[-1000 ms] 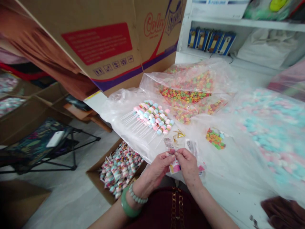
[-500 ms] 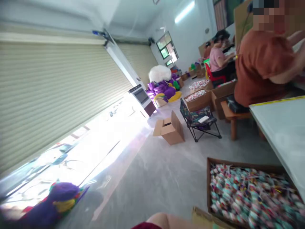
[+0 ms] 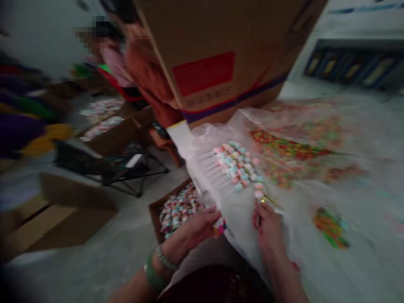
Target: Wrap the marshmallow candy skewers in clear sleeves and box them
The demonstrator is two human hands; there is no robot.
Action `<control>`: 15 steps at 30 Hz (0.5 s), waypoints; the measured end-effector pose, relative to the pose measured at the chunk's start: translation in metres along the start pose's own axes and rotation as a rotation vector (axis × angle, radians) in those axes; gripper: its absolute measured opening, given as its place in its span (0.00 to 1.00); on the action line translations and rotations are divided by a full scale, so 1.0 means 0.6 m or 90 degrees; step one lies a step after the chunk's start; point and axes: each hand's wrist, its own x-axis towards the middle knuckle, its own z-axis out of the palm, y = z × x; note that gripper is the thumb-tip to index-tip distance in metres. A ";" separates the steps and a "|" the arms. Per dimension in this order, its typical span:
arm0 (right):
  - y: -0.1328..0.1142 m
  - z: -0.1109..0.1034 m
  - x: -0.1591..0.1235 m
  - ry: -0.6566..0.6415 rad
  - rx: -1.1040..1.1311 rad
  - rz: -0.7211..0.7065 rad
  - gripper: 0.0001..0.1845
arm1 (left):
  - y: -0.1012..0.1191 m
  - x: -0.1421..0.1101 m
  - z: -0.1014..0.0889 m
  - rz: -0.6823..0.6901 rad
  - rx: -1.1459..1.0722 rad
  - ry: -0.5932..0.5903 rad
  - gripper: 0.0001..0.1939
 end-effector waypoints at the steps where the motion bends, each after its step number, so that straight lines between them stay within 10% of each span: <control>1: -0.008 -0.015 -0.001 0.033 0.029 0.014 0.13 | 0.012 0.009 0.001 0.008 0.017 0.001 0.15; 15: -0.061 -0.022 -0.112 -0.004 0.079 0.006 0.09 | 0.034 0.066 0.136 0.291 0.149 0.123 0.14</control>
